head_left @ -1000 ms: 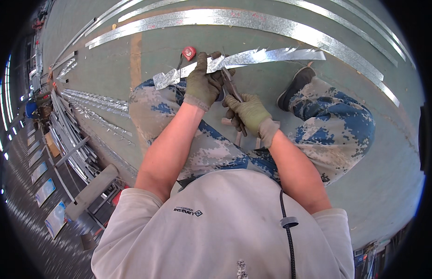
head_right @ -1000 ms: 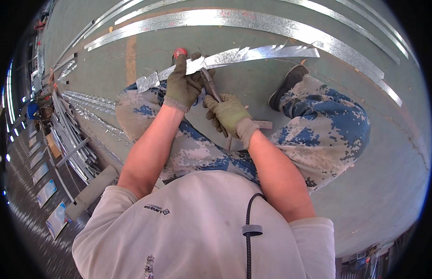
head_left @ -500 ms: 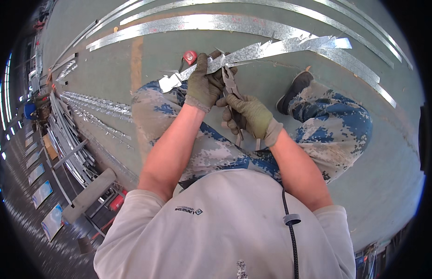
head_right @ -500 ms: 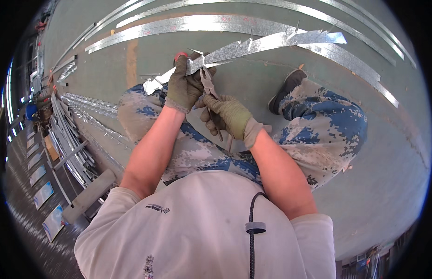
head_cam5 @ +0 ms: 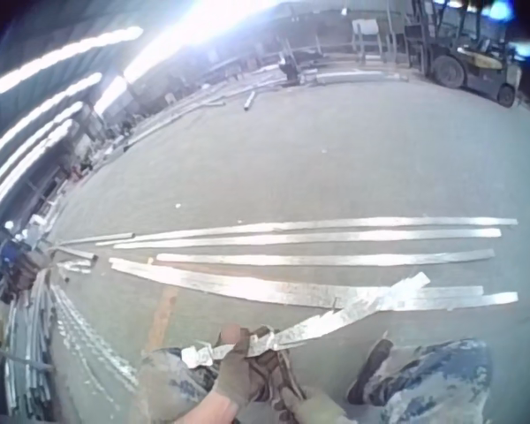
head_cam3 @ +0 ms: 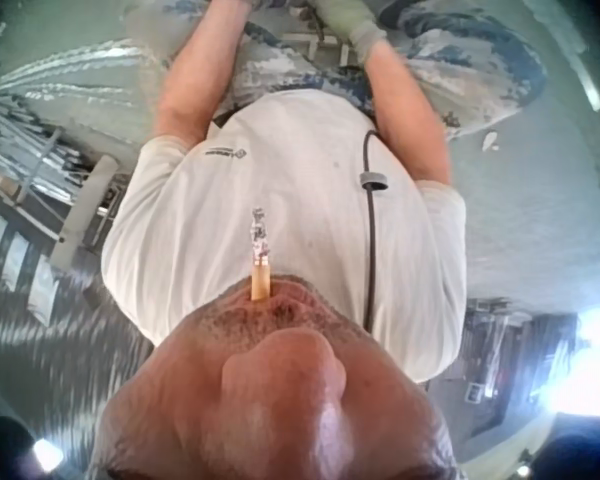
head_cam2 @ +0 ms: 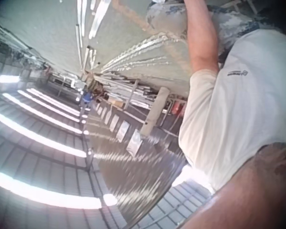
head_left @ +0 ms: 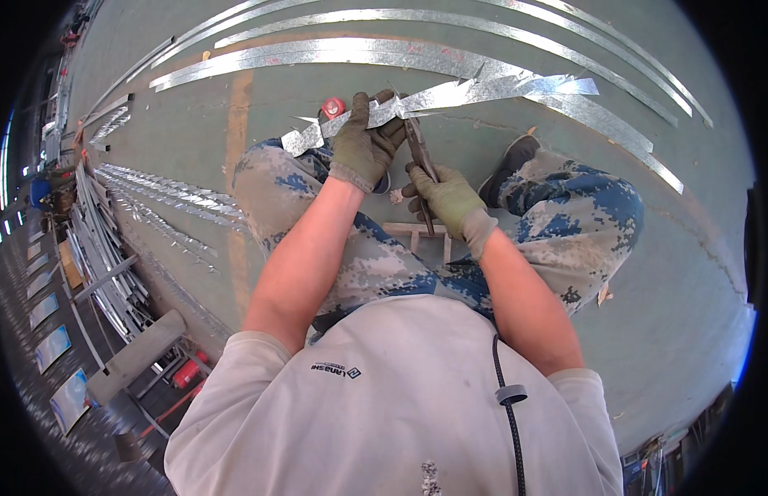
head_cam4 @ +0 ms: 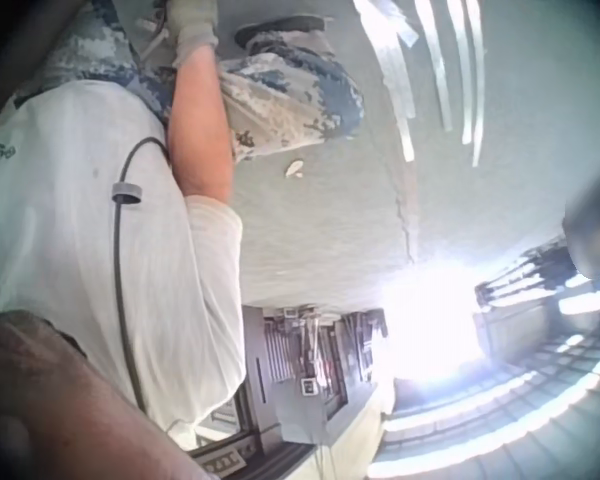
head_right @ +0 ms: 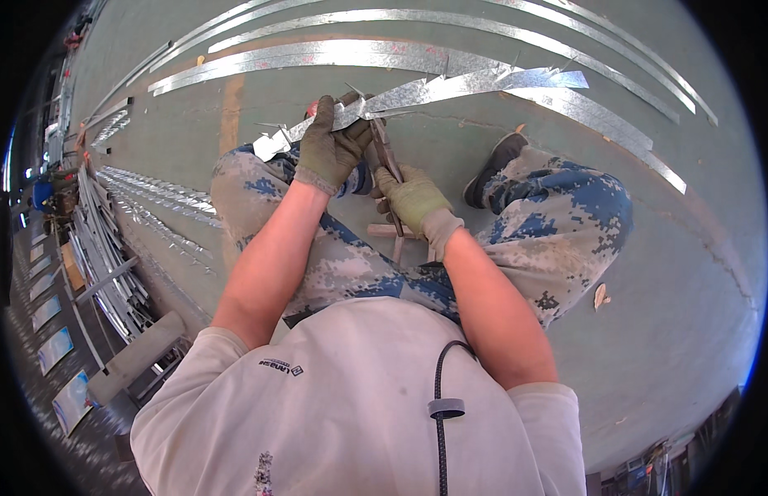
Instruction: The person sits on the floor and uses tin snips to cut long metal strips into smaller pieces. They repeatedly position the snips, cut the metal, and place the cut pieces aside on the floor.
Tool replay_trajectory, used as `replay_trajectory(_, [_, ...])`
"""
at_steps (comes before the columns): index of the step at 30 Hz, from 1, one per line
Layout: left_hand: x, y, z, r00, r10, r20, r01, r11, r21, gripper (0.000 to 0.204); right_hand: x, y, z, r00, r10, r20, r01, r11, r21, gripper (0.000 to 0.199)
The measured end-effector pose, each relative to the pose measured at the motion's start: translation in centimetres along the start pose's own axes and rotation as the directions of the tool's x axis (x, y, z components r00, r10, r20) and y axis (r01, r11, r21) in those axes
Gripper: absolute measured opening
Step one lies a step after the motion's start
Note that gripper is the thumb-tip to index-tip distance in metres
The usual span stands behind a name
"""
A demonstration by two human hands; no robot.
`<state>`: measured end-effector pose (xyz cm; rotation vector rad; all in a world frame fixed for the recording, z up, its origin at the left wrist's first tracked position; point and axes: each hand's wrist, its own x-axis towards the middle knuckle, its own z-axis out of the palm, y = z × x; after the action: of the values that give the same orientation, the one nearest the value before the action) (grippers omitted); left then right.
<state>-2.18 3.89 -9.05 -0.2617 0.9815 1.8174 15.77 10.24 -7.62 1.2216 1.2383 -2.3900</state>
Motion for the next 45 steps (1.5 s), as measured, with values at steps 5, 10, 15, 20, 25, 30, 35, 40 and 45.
replay_trajectory(5, [0.1, 0.1, -0.1, 1.0, -0.011, -0.026, 0.01, 0.999, -0.044, 0.052, 0.1, -0.1, 0.5, 0.998, -0.028, -0.056, 0.023, 0.996, -0.09, 0.037])
replay_trajectory(10, [0.1, 0.0, -0.6, 0.999, -0.02, -0.05, 0.016, 0.997, -0.072, 0.051, 0.3, -0.3, 0.6, 0.999, 0.029, -0.031, -0.031, 0.997, -0.073, 0.042])
replay_trajectory(15, [0.2, -0.1, -0.8, 0.996, 0.004, -0.09, -0.006, 1.0, -0.031, 0.049, 0.2, -0.2, 0.9, 0.997, 0.077, -0.029, -0.075, 0.994, 0.079, 0.03])
replay_trajectory(20, [0.1, -0.1, -0.5, 0.992, 0.037, -0.12, -0.031, 0.998, 0.056, 0.047, 0.9, 0.2, -0.2, 0.983, 0.099, 0.153, -0.144, 0.937, 0.319, 0.023])
replay_trajectory(25, [0.5, -0.3, -1.5, 0.989, 0.073, -0.126, -0.054, 0.987, 0.152, 0.046, 1.0, -0.2, 0.3, 0.99, 0.114, 0.086, -0.13, 0.966, 0.222, 0.022])
replay_trajectory(30, [0.4, -0.6, -1.7, 0.987, 0.048, -0.154, -0.024, 0.988, 0.153, 0.044, 1.5, 0.6, 0.2, 0.985, 0.11, 0.133, -0.137, 0.966, 0.218, 0.028])
replay_trajectory(35, [0.7, -0.7, -2.1, 0.983, 0.045, -0.179, -0.02, 0.99, 0.14, 0.044, 1.4, 0.9, 0.6, 0.986, 0.11, 0.125, -0.136, 0.966, 0.222, 0.032])
replay_trajectory(40, [0.5, -0.7, -2.1, 0.984, 0.049, -0.17, -0.027, 0.991, 0.133, 0.039, 1.6, 0.9, 0.4, 0.98, 0.114, 0.161, -0.156, 0.948, 0.277, 0.028])
replay_trajectory(45, [0.4, -0.8, -1.8, 0.974, 0.061, -0.217, -0.008, 0.972, 0.236, 0.033, 1.9, 0.4, 0.8, 0.975, 0.204, 0.086, -0.217, 0.959, 0.181, 0.022])
